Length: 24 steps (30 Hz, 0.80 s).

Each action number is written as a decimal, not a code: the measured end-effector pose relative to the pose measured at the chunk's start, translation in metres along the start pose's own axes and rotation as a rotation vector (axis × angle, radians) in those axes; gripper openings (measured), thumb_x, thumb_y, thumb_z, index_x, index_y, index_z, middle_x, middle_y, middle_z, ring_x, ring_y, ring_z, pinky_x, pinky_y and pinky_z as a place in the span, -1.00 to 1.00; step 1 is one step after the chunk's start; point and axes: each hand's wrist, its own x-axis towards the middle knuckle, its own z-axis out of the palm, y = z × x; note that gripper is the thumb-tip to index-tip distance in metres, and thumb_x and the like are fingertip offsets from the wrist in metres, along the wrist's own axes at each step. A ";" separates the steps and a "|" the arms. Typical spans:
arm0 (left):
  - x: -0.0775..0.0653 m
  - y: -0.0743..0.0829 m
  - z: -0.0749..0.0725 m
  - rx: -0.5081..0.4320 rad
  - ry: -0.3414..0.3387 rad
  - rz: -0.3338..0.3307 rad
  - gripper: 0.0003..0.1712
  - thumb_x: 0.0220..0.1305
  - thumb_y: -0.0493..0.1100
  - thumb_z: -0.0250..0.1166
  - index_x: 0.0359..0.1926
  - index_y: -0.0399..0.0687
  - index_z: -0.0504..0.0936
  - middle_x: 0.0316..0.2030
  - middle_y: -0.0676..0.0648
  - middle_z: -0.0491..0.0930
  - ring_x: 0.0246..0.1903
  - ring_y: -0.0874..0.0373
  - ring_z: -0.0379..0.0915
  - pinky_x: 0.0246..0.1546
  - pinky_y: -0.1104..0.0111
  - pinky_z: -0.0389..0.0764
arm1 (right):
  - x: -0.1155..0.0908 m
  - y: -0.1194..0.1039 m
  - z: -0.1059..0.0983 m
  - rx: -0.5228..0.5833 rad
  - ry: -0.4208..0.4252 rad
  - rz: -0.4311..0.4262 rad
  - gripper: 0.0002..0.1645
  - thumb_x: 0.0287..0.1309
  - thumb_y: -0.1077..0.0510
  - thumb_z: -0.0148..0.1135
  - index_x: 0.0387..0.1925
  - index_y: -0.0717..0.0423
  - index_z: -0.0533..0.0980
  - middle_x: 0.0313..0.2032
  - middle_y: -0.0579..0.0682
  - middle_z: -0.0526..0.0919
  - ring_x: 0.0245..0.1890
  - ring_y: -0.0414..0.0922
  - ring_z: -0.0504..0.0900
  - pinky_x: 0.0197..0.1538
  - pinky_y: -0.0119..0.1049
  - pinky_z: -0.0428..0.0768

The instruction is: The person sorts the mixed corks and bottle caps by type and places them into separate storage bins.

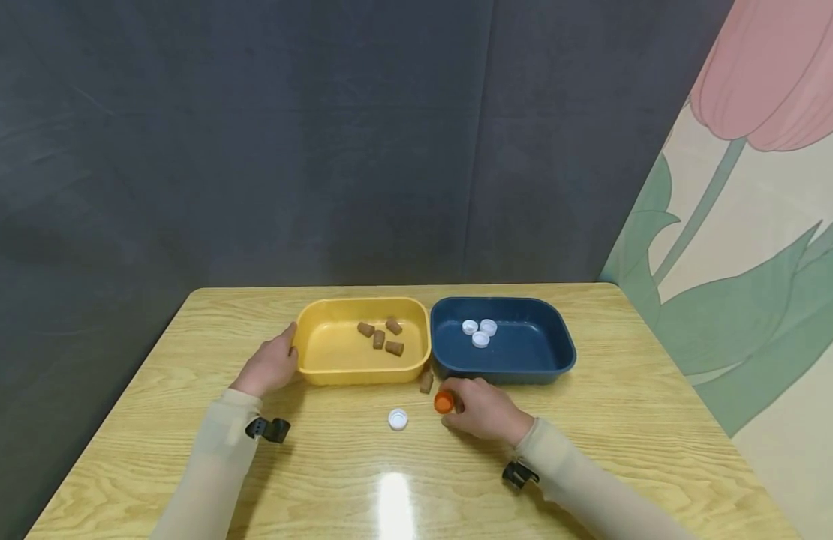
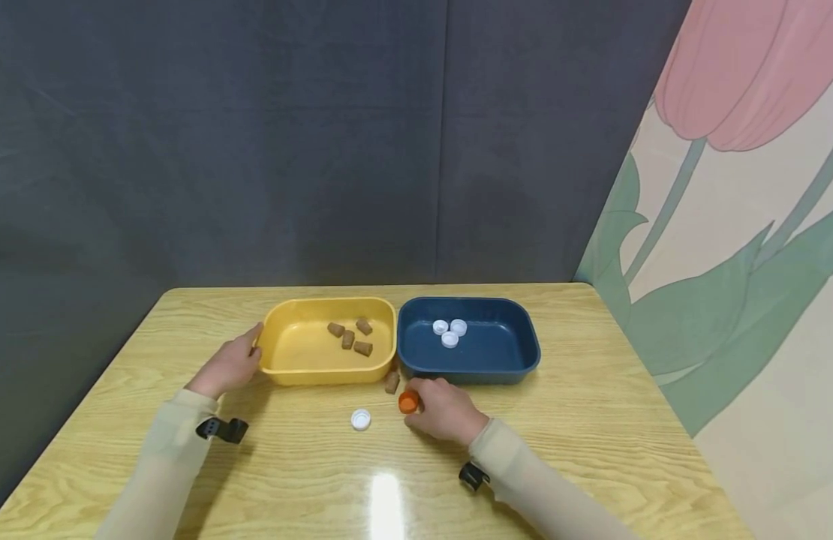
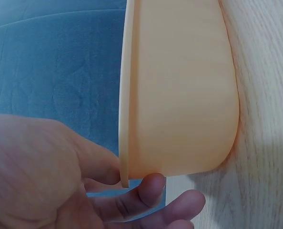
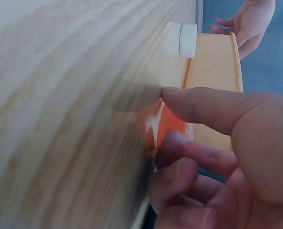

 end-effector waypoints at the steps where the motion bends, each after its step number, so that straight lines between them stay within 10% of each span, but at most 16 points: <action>1: 0.000 0.000 0.000 -0.002 -0.002 -0.002 -0.32 0.55 -0.26 -0.18 0.54 -0.43 -0.15 -0.45 -0.13 0.42 -0.71 0.18 0.14 -0.54 0.28 0.37 | 0.000 0.001 0.001 0.014 0.006 -0.010 -0.62 -0.04 0.16 0.50 -0.12 0.09 0.62 -0.52 -0.18 0.53 -0.56 -0.27 0.42 -0.48 -0.37 0.41; 18: -0.001 0.000 0.001 0.005 0.002 -0.012 -0.32 0.55 -0.25 -0.18 0.54 -0.42 -0.16 -0.42 -0.16 0.44 -0.70 0.17 0.17 -0.52 0.28 0.37 | -0.007 0.002 -0.008 0.111 -0.001 -0.050 -0.60 0.01 0.09 0.55 -0.07 0.09 0.70 -0.67 -0.25 0.46 -0.66 -0.34 0.39 -0.55 -0.44 0.38; 24: 0.000 0.003 0.001 0.019 0.008 0.009 -0.33 0.54 -0.27 -0.19 0.53 -0.47 -0.16 0.09 -0.46 0.49 -0.65 0.13 0.20 -0.41 0.23 0.41 | -0.011 -0.003 -0.029 0.169 -0.003 -0.069 -0.62 0.00 0.05 0.56 -0.12 0.09 0.72 -0.66 -0.26 0.45 -0.62 -0.33 0.40 -0.51 -0.44 0.38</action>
